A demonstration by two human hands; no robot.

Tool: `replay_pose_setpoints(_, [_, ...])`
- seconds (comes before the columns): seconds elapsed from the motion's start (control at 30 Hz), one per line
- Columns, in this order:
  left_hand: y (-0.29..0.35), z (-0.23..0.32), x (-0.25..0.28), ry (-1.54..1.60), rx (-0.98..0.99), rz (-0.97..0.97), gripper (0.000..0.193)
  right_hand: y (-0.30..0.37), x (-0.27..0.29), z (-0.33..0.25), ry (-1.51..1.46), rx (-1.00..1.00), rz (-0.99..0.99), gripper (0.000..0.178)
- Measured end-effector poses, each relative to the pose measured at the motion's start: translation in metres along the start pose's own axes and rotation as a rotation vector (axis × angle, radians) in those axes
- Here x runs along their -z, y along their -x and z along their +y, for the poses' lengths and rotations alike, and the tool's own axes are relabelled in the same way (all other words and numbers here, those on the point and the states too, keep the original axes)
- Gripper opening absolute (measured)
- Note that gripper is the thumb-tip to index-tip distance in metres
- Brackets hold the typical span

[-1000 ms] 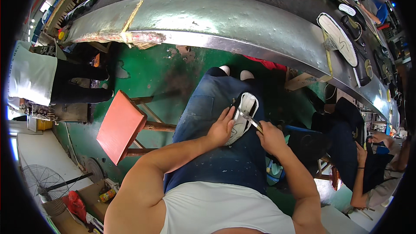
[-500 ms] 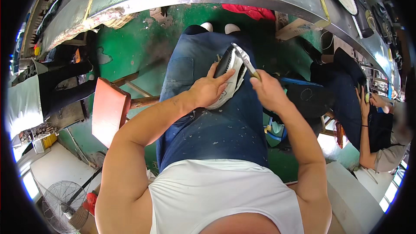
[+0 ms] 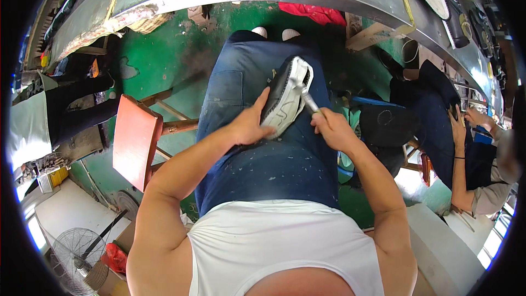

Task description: Pulling and securing shoe upper material onto a last using a manual pincer tool.

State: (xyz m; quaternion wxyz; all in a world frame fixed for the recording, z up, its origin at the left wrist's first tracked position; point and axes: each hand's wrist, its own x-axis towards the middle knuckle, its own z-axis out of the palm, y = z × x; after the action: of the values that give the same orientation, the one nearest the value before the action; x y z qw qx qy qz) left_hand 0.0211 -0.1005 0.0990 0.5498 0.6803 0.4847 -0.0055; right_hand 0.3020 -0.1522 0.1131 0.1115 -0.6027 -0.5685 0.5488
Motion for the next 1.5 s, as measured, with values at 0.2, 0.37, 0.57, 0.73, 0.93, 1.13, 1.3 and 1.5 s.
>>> replay_pose_setpoints(0.2, [0.032,0.078,0.096,-0.214,-0.385,0.410,0.060,0.033,-0.026,0.035,-0.488,0.024,0.299,0.031])
replay_pose_setpoints(0.37, [-0.029,0.107,0.089,0.269,-0.357,0.454,0.053,0.032,-0.026,0.033,-0.466,0.041,0.319,0.025])
replay_pose_setpoints(0.57, [-0.045,-0.004,0.024,-0.133,-0.160,0.228,0.061,0.047,-0.002,0.003,-0.159,-0.033,0.131,0.026])
replay_pose_setpoints(0.73, [-0.012,0.008,-0.002,0.059,-0.198,0.496,0.021,0.037,0.005,-0.022,0.111,0.089,0.005,0.043])
replay_pose_setpoints(0.93, [-0.009,0.018,-0.014,-0.144,-0.391,0.597,0.015,0.012,0.012,-0.033,0.336,0.423,0.152,0.041])
replay_pose_setpoints(1.13, [-0.036,-0.006,-0.025,0.199,-0.402,0.745,0.033,-0.023,0.068,-0.094,0.251,-0.230,-0.458,0.025])
replay_pose_setpoints(1.3, [-0.033,-0.006,-0.032,1.412,-0.119,0.034,0.060,-0.035,0.052,-0.104,0.607,0.068,-0.338,0.024])
replay_pose_setpoints(1.5, [-0.044,-0.001,-0.027,1.341,-0.160,0.189,0.063,-0.012,-0.041,-0.041,0.127,0.040,0.133,0.031])
